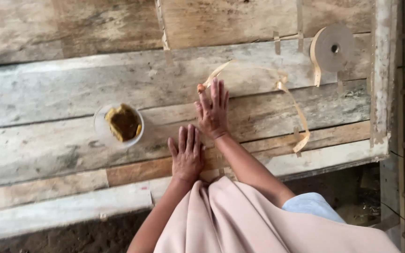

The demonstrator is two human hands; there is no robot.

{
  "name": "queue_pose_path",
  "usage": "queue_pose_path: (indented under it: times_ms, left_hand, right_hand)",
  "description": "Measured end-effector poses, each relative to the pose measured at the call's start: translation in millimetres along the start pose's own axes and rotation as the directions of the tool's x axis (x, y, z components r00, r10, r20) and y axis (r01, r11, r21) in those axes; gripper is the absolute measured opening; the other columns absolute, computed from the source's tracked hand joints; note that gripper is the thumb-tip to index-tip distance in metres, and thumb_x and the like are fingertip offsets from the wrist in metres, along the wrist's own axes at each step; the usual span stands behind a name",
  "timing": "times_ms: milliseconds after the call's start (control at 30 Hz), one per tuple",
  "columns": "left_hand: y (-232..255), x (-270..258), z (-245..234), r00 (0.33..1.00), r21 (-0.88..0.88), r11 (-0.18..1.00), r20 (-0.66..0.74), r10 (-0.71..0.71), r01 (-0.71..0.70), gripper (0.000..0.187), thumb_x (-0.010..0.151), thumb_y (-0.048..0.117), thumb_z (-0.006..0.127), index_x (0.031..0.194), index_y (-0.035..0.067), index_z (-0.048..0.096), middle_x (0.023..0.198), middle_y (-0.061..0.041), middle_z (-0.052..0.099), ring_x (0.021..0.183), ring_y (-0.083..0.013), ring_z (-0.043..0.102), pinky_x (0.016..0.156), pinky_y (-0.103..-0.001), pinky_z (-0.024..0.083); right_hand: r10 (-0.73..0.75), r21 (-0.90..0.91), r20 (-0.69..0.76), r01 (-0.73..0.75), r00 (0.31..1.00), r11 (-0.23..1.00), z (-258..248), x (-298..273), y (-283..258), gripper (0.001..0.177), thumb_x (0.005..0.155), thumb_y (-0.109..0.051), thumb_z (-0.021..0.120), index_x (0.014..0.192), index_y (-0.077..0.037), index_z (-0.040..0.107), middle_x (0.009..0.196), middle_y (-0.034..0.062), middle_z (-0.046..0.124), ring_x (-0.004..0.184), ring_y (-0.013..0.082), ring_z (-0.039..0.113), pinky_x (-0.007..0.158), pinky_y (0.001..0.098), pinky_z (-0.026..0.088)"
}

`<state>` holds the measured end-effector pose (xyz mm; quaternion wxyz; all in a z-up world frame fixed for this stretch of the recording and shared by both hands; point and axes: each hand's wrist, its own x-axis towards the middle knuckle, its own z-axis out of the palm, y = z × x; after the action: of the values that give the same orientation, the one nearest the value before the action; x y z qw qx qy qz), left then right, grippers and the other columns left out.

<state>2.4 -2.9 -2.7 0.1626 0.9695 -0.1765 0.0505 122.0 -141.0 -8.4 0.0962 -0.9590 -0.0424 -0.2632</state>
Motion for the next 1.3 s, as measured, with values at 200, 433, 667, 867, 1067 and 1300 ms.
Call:
queue_pose_path:
  times_ms: [200,433,667,867,1067,1300]
  left_hand:
    - [-3.0,-11.3,2.4,1.000,0.004,1.000,0.018,0.007,-0.007,0.073,0.093,0.033,0.048,0.160,0.008,0.032,0.169,-0.015,0.026,0.157,-0.0348,0.019,0.119,-0.065,0.009]
    - [-0.5,-11.0,1.4,0.996,0.017,1.000,0.092,0.000,-0.001,0.079,0.088,0.031,0.049,0.161,0.008,0.029,0.170,-0.016,0.021,0.158,-0.0354,0.015,0.119,-0.066,0.004]
    - [-1.3,-14.4,-2.1,0.998,-0.027,1.000,0.069,0.008,-0.007,0.064,0.103,0.035,0.041,0.160,0.008,0.031,0.168,-0.018,0.025,0.156,-0.0392,0.018,0.117,-0.069,0.008]
    - [2.4,-15.7,-1.0,0.993,-0.015,1.000,0.117,-0.001,0.003,0.061,0.107,0.037,0.037,0.161,0.009,0.030,0.169,-0.017,0.023,0.156,-0.0386,0.016,0.118,-0.070,0.007]
    - [2.6,-16.8,-1.7,0.996,0.027,1.000,0.087,0.003,-0.006,0.062,0.106,0.035,0.039,0.161,0.008,0.031,0.169,-0.018,0.023,0.156,-0.0396,0.017,0.117,-0.070,0.010]
    - [0.8,-16.4,-6.0,0.994,0.025,1.000,0.105,0.008,-0.010,0.064,0.104,0.036,0.040,0.161,0.009,0.030,0.169,-0.016,0.023,0.156,-0.0377,0.016,0.118,-0.069,0.010]
  right_hand:
    - [-0.015,-0.014,-0.027,0.015,1.000,1.000,-31.3,-48.7,-10.8,0.049,0.107,-0.032,0.047,0.153,-0.017,0.050,0.162,0.0253,0.034,0.147,0.0508,0.035,0.113,0.0644,0.033]
    - [-0.041,-0.102,0.016,0.042,0.999,0.994,-35.1,-52.8,-15.1,0.049,0.107,-0.038,0.044,0.150,-0.017,0.054,0.160,0.0209,0.040,0.146,0.0477,0.039,0.115,0.0682,0.027]
    - [0.091,0.209,-0.076,-0.073,0.993,0.975,-47.6,-67.3,-6.7,0.046,0.105,-0.031,0.056,0.147,-0.010,0.056,0.157,0.0240,0.041,0.142,0.0437,0.045,0.113,0.0558,0.039]
    - [0.069,-0.009,-0.028,-0.069,0.997,0.998,-66.4,-108.8,-15.5,0.050,0.105,-0.031,0.051,0.149,-0.009,0.053,0.157,0.0283,0.039,0.143,0.0492,0.041,0.116,0.0598,0.034]
    - [0.028,-0.073,0.026,-0.026,0.999,0.997,-73.4,-109.1,-21.3,0.049,0.106,-0.036,0.049,0.150,-0.015,0.053,0.159,0.0203,0.042,0.145,0.0442,0.041,0.115,0.0626,0.033]
    - [0.014,0.038,0.027,-0.015,1.000,0.999,-88.8,-131.7,-33.5,0.049,0.107,-0.034,0.047,0.149,-0.010,0.051,0.158,0.0235,0.042,0.145,0.0459,0.040,0.117,0.0581,0.032]
